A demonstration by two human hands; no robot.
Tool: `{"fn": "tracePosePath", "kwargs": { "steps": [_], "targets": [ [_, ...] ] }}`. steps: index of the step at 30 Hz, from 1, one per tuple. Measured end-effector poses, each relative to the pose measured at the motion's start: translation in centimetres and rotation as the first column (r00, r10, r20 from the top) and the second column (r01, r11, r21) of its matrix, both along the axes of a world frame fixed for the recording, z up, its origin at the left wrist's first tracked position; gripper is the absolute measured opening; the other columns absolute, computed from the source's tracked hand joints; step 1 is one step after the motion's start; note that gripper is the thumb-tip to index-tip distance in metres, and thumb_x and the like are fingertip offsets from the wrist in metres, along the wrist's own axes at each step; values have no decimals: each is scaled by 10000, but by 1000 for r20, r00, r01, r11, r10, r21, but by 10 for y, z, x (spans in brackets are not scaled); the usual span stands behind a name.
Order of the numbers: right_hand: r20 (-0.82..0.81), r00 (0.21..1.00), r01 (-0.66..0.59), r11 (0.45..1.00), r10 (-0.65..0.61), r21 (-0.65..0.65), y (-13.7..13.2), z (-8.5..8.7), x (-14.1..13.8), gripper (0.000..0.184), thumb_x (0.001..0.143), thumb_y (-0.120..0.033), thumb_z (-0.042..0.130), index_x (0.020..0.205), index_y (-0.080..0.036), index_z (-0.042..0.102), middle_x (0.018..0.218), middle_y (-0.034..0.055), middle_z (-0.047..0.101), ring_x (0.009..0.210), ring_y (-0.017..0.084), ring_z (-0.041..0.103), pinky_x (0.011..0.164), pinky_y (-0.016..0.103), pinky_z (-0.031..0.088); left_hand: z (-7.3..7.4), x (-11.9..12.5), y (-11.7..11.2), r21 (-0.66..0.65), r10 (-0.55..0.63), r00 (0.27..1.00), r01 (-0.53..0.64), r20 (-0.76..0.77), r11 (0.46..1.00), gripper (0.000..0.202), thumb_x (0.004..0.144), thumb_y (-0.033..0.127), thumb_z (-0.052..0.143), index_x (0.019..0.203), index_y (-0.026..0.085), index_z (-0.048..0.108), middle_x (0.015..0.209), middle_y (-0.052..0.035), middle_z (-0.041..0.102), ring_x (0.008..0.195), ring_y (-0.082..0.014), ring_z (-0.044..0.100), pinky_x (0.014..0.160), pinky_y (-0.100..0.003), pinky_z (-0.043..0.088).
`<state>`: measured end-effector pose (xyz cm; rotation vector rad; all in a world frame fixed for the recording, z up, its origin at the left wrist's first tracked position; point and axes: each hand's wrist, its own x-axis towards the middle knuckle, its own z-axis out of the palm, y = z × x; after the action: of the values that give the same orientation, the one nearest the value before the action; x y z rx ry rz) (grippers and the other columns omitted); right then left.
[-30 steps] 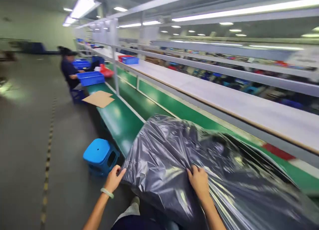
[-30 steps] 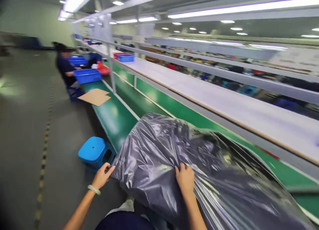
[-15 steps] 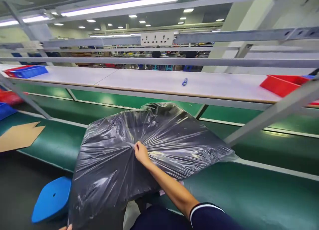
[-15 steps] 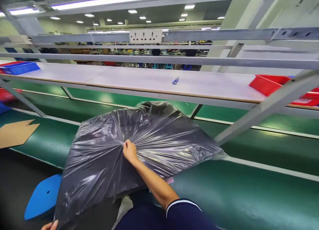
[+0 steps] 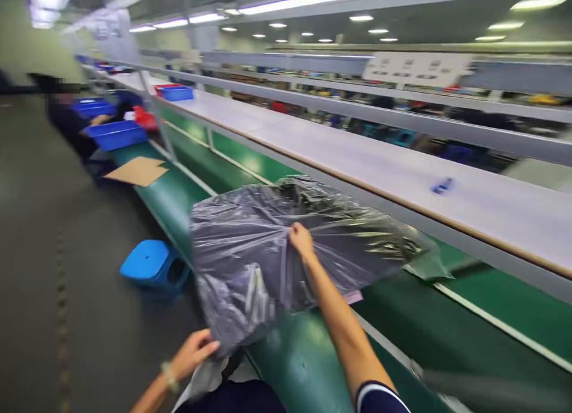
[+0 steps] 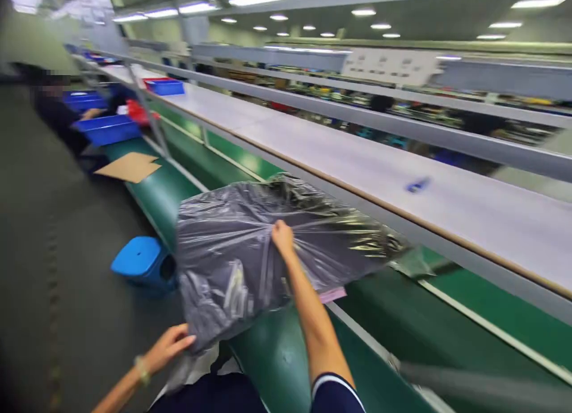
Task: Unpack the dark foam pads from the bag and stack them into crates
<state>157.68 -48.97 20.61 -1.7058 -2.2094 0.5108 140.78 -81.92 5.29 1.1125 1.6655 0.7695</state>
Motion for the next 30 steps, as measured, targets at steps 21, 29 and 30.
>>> {"fn": "tracePosePath", "kwargs": {
  "steps": [21, 29, 30],
  "targets": [
    [479, 860, -217, 976, 177, 28, 63, -27, -21, 414, 891, -395, 397, 1126, -119, 597, 1079, 170, 668, 995, 255, 637, 868, 347, 471, -42, -173, 68, 154, 298, 943, -320, 147, 935, 329, 798, 476, 522, 811, 183, 671, 821, -59, 696, 860, -221, 619, 776, -318, 487],
    [732, 666, -221, 975, 143, 11, 61, -61, -219, 338, 907, -236, 450, 1149, -69, 616, 1132, 208, 628, 1105, 300, 544, 855, 363, 393, -76, -260, 158, 118, 310, 921, -343, 234, 932, 318, 764, 486, 517, 747, 191, 636, 770, -50, 679, 814, -219, 622, 765, -325, 487],
    [749, 647, -204, 979, 144, -12, 60, -64, -223, 304, 902, -167, 422, 1067, -64, 656, 1086, 208, 644, 1084, 294, 553, 842, 359, 386, -74, -262, 176, 111, 300, 926, -331, 227, 937, 303, 761, 470, 509, 736, 191, 625, 756, -48, 673, 798, -216, 620, 756, -324, 486]
  ]
}}
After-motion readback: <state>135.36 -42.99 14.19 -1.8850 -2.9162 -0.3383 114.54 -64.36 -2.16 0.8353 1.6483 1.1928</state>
